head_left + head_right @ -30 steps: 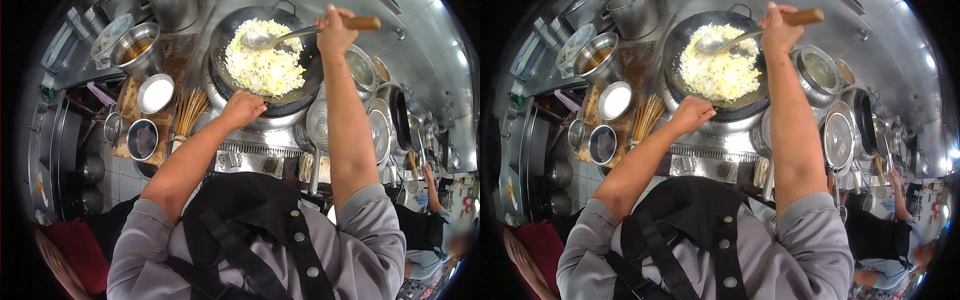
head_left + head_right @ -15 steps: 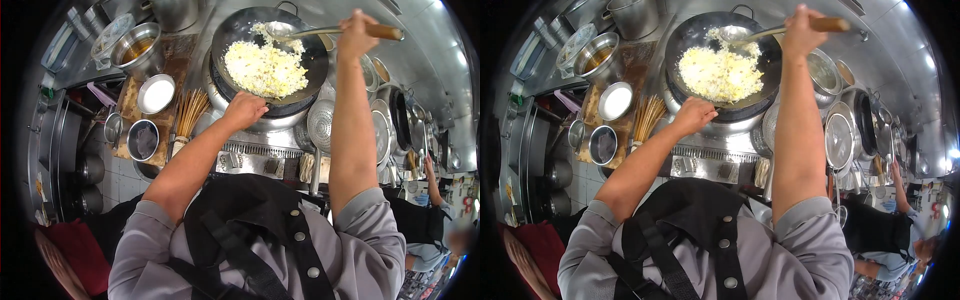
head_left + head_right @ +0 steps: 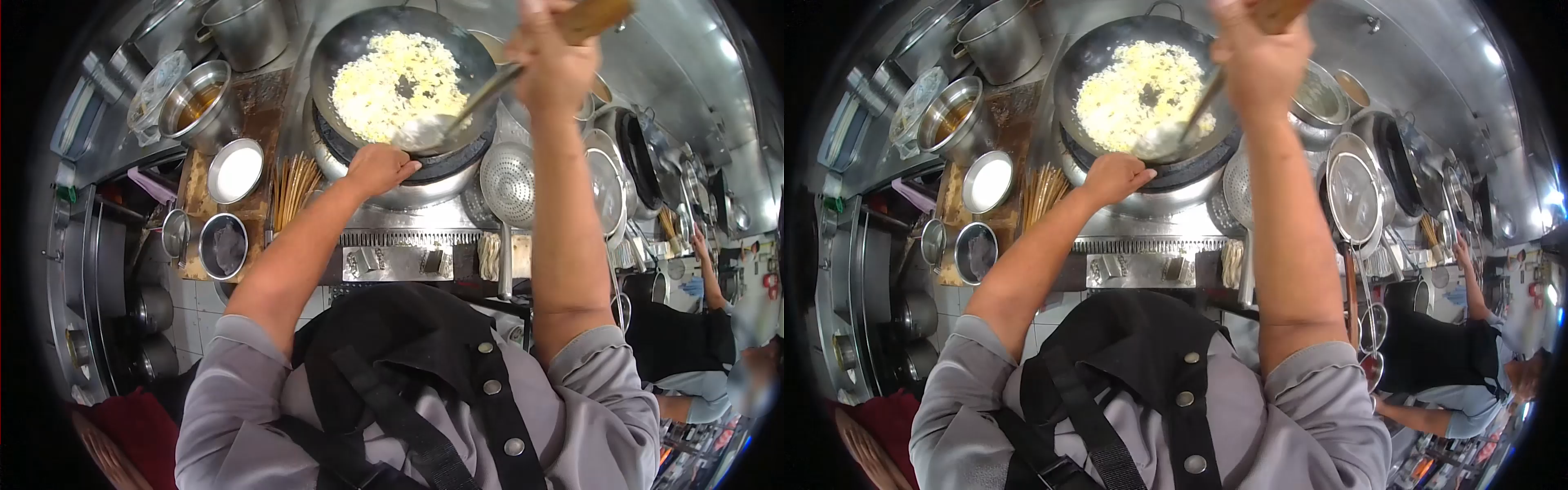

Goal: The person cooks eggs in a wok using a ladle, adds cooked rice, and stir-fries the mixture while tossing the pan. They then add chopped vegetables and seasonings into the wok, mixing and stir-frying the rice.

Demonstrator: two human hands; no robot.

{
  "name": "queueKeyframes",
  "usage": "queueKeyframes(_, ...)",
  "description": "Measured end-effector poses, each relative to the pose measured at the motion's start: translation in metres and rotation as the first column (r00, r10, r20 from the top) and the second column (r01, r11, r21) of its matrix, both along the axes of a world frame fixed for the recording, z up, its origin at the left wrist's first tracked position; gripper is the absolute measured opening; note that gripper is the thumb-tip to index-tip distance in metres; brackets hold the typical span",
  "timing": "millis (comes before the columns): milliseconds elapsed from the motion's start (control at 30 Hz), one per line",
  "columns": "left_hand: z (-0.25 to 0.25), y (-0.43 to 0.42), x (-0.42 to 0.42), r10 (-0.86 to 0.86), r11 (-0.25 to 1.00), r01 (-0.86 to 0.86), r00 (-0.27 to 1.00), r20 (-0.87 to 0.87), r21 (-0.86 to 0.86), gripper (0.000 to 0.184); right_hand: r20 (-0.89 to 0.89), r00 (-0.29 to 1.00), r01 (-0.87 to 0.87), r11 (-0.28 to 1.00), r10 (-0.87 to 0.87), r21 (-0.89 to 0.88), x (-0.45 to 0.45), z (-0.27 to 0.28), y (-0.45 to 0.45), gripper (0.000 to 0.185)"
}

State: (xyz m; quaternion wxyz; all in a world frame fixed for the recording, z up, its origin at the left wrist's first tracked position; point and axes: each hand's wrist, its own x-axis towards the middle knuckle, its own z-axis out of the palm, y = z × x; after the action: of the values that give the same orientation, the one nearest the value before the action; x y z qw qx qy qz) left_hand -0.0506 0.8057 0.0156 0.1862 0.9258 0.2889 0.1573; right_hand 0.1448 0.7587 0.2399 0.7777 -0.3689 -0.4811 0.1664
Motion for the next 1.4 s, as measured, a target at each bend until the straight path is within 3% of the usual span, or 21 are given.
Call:
queueKeyframes(100,0.016,-0.024,0.007,-0.010,0.998,0.012,0.999,-0.040,0.063,0.047,-0.180,0.980,0.091,0.996,-0.089,0.003,0.011,-0.042,0.027,0.021)
queueKeyframes(200,0.066,-0.062,-0.005,-0.062,0.995,0.063,0.998,-0.022,0.080,0.045,-0.074,0.992,0.096,0.989,-0.105,-0.110,0.022,0.012,0.017,0.019)
queueKeyframes(300,0.065,-0.068,-0.009,-0.119,0.987,0.113,0.992,0.051,0.116,0.041,-0.142,0.980,-0.151,0.984,0.136,-0.097,-0.009,0.040,-0.015,0.013)
queueKeyframes(367,0.030,-0.062,0.005,0.085,0.976,-0.106,0.990,0.115,0.190,0.039,0.044,0.978,0.207,0.978,-0.206,-0.029,-0.029,0.009,-0.004,0.019)
queueKeyframes(400,0.009,-0.068,0.003,0.072,0.959,-0.119,0.980,0.186,0.256,0.039,0.076,0.966,0.252,0.966,-0.248,-0.056,-0.024,-0.006,0.007,0.021)
queueKeyframes(433,0.012,-0.088,-0.007,0.058,0.975,-0.072,0.996,0.072,0.212,0.040,0.085,0.960,0.269,0.963,-0.266,-0.033,-0.012,0.008,0.010,0.021)
queueKeyframes(467,0.016,-0.114,-0.022,0.042,0.988,-0.034,0.998,-0.046,0.153,0.041,0.044,0.988,0.148,0.989,-0.147,-0.016,0.001,0.021,0.010,0.019)
queueKeyframes(533,0.028,-0.148,-0.062,-0.138,0.990,0.138,0.990,-0.009,-0.001,0.043,-0.128,0.974,-0.176,0.981,0.185,0.079,0.005,0.061,-0.009,0.017)
queueKeyframes(567,0.044,-0.140,-0.060,-0.131,0.991,0.131,0.991,-0.009,0.010,0.043,-0.125,0.973,-0.183,0.979,0.193,0.090,0.008,0.083,-0.020,0.017)
queueKeyframes(633,0.070,-0.121,-0.052,-0.053,0.988,0.070,0.991,-0.125,0.139,0.044,0.155,0.937,-0.346,0.900,0.314,0.266,0.009,0.096,-0.042,0.014)
queueKeyframes(700,0.057,-0.079,-0.027,-0.036,0.980,0.008,0.990,0.139,0.197,0.045,0.196,0.960,-0.232,0.957,0.197,0.172,-0.020,0.077,-0.043,0.018)
queueKeyframes(767,0.030,-0.069,-0.017,0.052,0.970,-0.079,0.991,0.122,0.230,0.042,-0.023,0.997,0.071,0.997,-0.071,-0.003,-0.044,0.033,-0.019,0.017)
queueKeyframes(867,0.013,-0.122,-0.043,0.035,0.989,-0.024,0.997,-0.073,0.147,0.042,0.040,0.986,0.163,0.987,-0.163,0.004,-0.012,0.051,0.004,0.017)
queueKeyframes(967,0.041,-0.148,-0.083,-0.183,0.981,0.182,0.983,-0.003,0.067,0.044,-0.085,0.994,-0.057,0.986,0.071,0.155,-0.016,0.111,-0.029,0.017)
queueKeyframes(1000,0.039,-0.133,-0.074,-0.110,0.964,0.102,0.994,0.022,0.247,0.044,-0.092,0.993,-0.062,0.987,0.076,0.149,-0.021,0.113,-0.037,0.017)
queueKeyframes(1067,0.064,-0.095,-0.049,-0.056,0.978,0.046,0.998,0.042,0.203,0.044,0.171,0.985,-0.035,0.992,0.014,0.124,-0.034,0.109,-0.054,0.018)
queueKeyframes(1100,0.065,-0.082,-0.038,-0.016,0.978,-0.009,0.993,0.114,0.207,0.045,0.174,0.985,-0.037,0.990,0.014,0.133,-0.040,0.087,-0.041,0.018)
queueKeyframes(1167,0.027,-0.080,-0.032,0.023,0.971,-0.050,0.993,0.117,0.233,0.044,0.146,0.959,0.236,0.969,-0.244,0.068,-0.050,0.023,0.000,0.019)
queueKeyframes(1300,0.021,-0.143,-0.065,-0.013,0.991,0.020,0.999,-0.052,0.134,0.041,0.127,0.944,0.310,0.950,-0.305,-0.026,-0.029,0.081,-0.006,0.020)
queueKeyframes(1367,0.035,-0.153,-0.085,-0.175,0.983,0.175,0.984,-0.017,0.059,0.041,0.024,0.983,0.182,0.981,-0.184,0.065,-0.032,0.126,-0.031,0.017)
queueKeyframes(1400,0.040,-0.139,-0.074,-0.103,0.969,0.090,0.993,0.048,0.232,0.042,0.020,0.985,0.171,0.984,-0.172,0.053,-0.032,0.121,-0.037,0.017)
